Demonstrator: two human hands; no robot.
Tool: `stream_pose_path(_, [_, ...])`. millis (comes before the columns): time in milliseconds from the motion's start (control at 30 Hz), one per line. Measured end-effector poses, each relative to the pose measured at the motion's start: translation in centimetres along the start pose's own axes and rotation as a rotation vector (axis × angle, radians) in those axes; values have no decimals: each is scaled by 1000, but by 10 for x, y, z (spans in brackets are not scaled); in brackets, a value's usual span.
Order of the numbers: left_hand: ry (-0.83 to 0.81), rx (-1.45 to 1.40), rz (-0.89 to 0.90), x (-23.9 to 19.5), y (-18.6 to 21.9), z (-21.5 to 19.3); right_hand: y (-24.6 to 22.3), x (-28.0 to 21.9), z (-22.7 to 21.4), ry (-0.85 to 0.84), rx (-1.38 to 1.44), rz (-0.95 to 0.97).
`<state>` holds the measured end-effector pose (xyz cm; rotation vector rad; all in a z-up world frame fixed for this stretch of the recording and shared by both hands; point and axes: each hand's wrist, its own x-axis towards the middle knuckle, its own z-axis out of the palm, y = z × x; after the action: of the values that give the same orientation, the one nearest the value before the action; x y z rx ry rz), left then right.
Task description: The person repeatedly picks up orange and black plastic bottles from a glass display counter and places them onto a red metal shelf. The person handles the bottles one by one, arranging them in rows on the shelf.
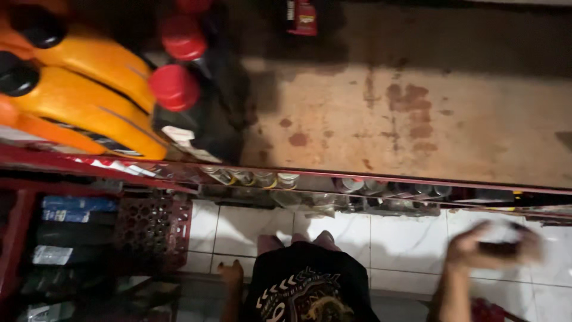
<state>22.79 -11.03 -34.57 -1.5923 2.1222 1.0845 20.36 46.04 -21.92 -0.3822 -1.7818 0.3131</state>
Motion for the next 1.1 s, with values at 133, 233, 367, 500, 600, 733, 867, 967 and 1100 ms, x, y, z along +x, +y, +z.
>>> stream_pose_path(133, [-128,-281,222,5,23,-17,-139,-67,36,-778,442,86])
stream_pose_path(233, [-313,-132,319,0,49,-40,-226,-98,64,-1577,398,188])
stream_pose_path(367, [-332,-295,227,-28,45,-75,-222,-148,106,-1822,444,-224])
stream_pose_path(500, [-156,-386,125,-45,24,-99,-180,-183,156,-1932,399,-510])
stream_pose_path(600, [-55,-451,16,-60,-10,-89,-178,-197,186,-2037,469,-616])
stream_pose_path(733, [82,-553,-135,-80,-69,-34,-208,-228,218,-2060,606,-849])
stream_pose_path(867, [230,-704,-319,-103,-125,62,-249,-237,228,-2253,634,-1023])
stream_pose_path(967, [315,-836,-476,-144,-158,149,-280,-227,203,-2417,710,-985])
stream_pose_path(1100, [386,-986,-632,-213,-172,252,-305,-200,159,-2520,544,-978])
